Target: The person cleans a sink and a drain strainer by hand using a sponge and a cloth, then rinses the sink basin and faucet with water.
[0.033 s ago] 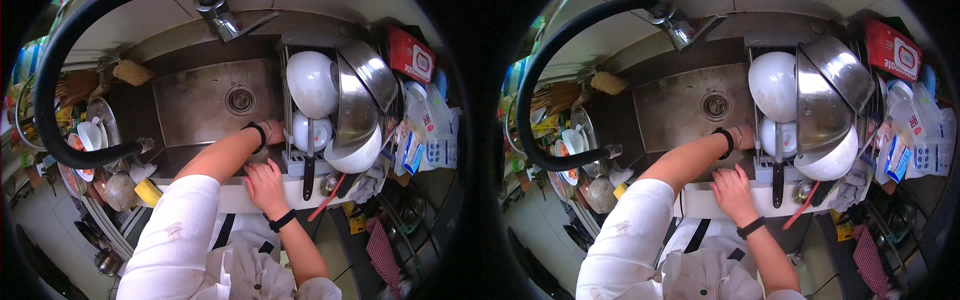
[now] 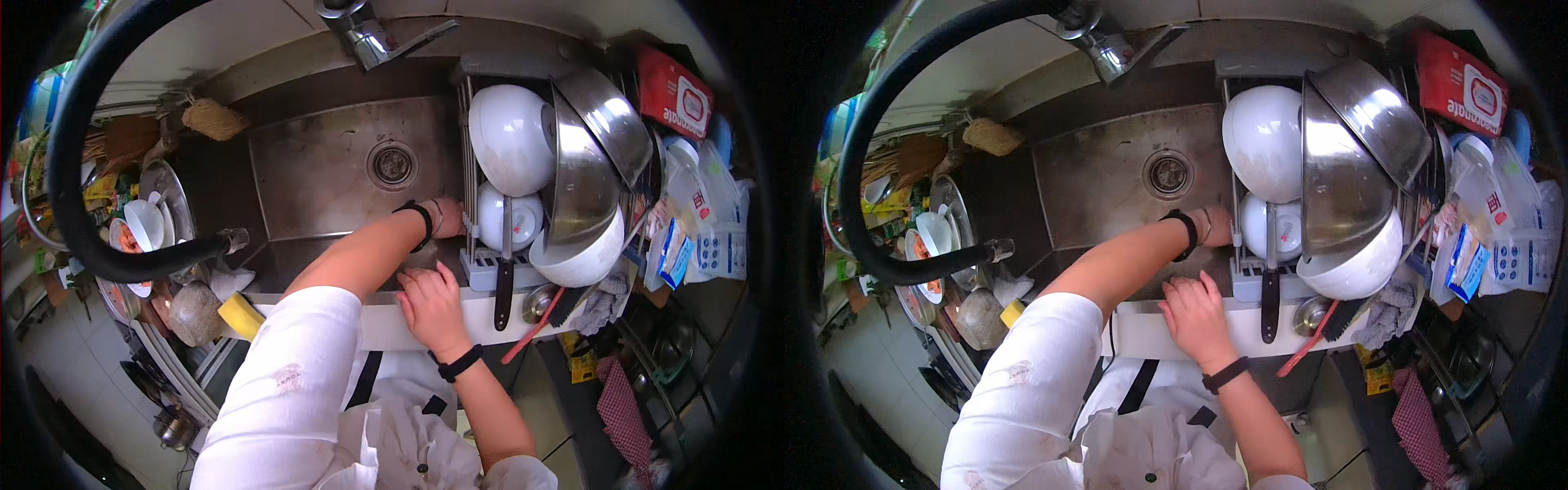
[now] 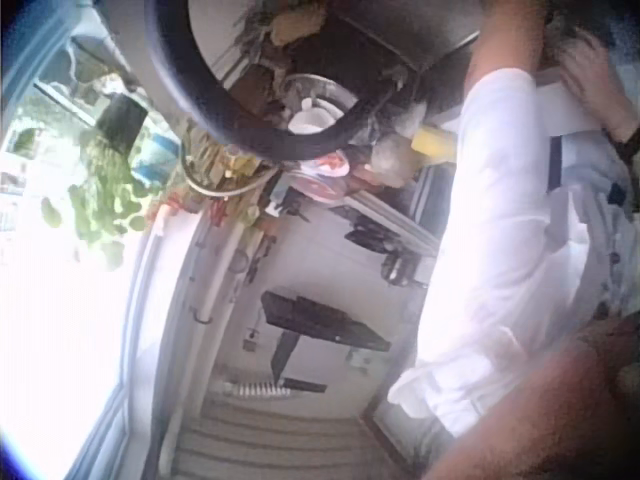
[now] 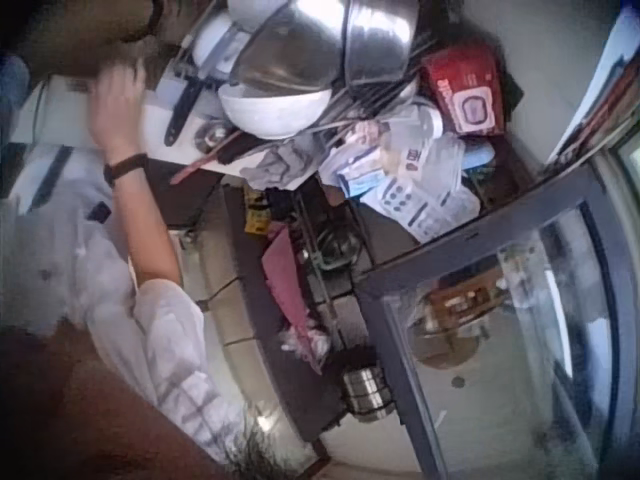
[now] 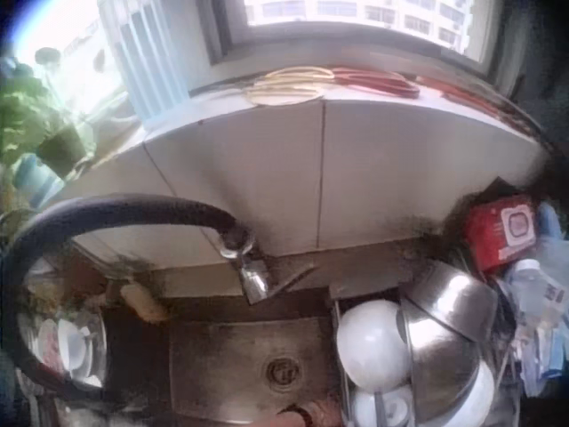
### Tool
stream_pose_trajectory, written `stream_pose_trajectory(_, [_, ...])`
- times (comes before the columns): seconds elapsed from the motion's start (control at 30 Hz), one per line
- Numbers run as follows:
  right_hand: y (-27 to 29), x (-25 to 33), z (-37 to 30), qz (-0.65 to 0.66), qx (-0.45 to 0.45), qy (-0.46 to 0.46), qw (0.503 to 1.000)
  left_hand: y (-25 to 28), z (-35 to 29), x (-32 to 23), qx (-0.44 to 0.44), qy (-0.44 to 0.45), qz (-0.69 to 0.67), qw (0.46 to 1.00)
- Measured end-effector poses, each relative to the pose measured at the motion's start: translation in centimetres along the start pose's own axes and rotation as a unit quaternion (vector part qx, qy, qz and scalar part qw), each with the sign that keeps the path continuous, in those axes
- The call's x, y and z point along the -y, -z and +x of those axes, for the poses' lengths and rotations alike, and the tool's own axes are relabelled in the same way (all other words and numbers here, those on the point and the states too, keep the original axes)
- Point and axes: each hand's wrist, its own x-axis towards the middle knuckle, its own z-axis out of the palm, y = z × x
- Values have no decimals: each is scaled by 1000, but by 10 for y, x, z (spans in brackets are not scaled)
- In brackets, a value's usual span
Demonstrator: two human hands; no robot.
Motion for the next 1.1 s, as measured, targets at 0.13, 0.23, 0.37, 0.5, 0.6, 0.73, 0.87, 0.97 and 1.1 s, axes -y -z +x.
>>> stream_pose_trajectory(0.13, [2, 2, 3, -4, 15, -5, 1000, -8, -5, 7, -50, -82, 25, 995])
stream_pose_trajectory(0.23, [1, 2, 5, 9, 8, -11, 1000, -6, 4, 11, 22, -87, 45, 995])
stream_pose_trajectory(0.37, [3, 0, 4, 4, 6, -12, 1000, -26, -3, 20, -79, -23, -17, 996])
stream_pose_trajectory(0.5, [5, 3, 7, -2, 24, 0, 1000, -72, -32, 52, -255, 140, 64, 955])
stream_pose_trajectory(0.6, [5, 0, 6, 0, 13, -1, 1000, -58, -58, 59, -254, 217, -1, 943])
stream_pose_trajectory(0.73, [5, 1, 7, -4, 5, -3, 1000, -24, -49, 37, -179, 150, -9, 972])
stream_pose_trajectory(0.87, [4, 1, 6, -13, 33, 5, 999, -38, 20, 26, -108, 75, -33, 991])
stream_pose_trajectory(0.97, [3, 1, 6, -17, 41, 2, 999, -64, 56, 19, -206, 65, -149, 965])
stream_pose_trajectory(1.1, [1, -1, 5, -15, 52, -4, 999, -70, 70, 17, -226, 15, -174, 958])
